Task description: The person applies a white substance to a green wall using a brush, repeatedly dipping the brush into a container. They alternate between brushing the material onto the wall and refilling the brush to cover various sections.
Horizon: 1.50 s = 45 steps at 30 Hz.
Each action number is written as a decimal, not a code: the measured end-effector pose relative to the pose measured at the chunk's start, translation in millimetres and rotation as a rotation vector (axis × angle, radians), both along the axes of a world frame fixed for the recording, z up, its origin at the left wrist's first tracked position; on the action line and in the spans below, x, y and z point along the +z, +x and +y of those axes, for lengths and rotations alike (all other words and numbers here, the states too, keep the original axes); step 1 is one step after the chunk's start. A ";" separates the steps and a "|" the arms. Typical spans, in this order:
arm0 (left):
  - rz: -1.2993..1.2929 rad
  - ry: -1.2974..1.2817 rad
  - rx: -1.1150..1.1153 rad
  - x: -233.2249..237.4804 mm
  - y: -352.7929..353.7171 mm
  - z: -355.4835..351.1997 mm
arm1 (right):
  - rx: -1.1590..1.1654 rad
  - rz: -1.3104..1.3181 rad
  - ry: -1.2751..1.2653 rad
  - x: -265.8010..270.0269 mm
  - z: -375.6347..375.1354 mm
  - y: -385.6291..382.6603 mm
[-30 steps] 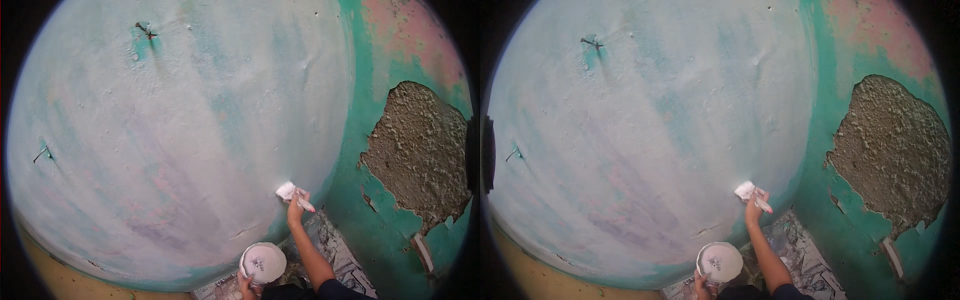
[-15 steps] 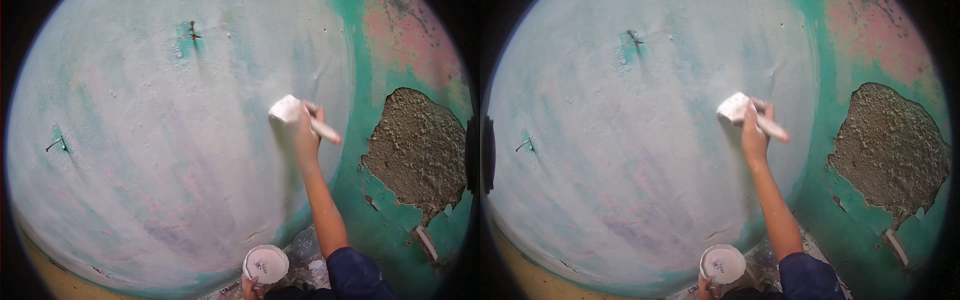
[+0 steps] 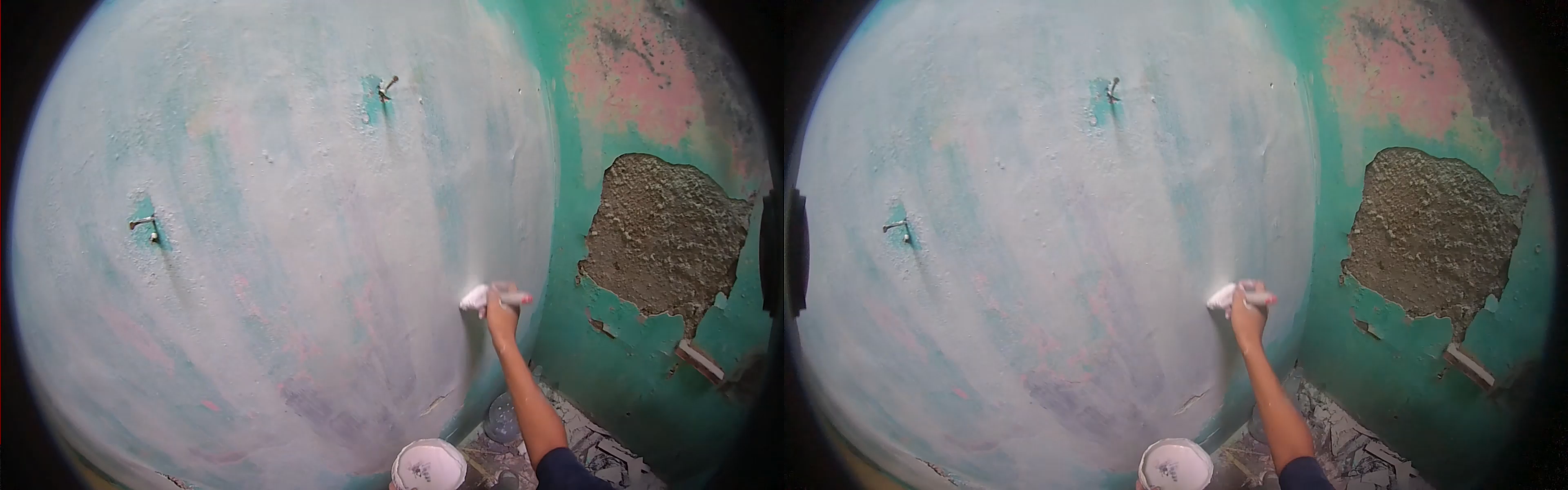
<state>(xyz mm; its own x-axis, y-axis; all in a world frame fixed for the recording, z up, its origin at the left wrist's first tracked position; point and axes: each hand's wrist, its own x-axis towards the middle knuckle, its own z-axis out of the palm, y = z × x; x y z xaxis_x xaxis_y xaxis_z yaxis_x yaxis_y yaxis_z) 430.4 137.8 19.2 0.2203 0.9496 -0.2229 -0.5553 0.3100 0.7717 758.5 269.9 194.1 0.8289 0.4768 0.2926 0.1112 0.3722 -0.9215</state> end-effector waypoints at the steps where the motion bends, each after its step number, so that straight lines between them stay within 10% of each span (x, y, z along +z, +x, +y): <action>1: -0.014 0.009 -0.006 2.6 -1.8 2.2 | -0.056 -0.099 -0.020 23.5 11.0 9.3; 8: -0.064 0.018 -0.023 13.4 -26.8 -13.5 | 0.035 -0.087 0.260 191.0 -2.9 -14.3; 14: -0.015 -0.019 0.006 17.1 -82.0 -47.8 | 0.054 0.100 0.511 43.4 34.8 -35.1; 17: -0.011 -0.047 0.023 20.4 -93.8 -67.8 | 0.042 0.289 0.344 -72.4 23.6 -48.1; 25: -0.055 0.034 -0.051 29.5 -98.3 -78.8 | 0.163 0.144 -0.129 -159.3 -69.5 -62.4; 41: -0.126 0.175 -0.076 102.1 38.4 -52.1 | 0.335 -0.066 -0.030 -27.6 -213.9 -88.3; 45: -0.087 0.251 -0.052 110.6 93.2 -57.4 | 0.323 -0.518 -0.142 -21.9 -204.2 -44.0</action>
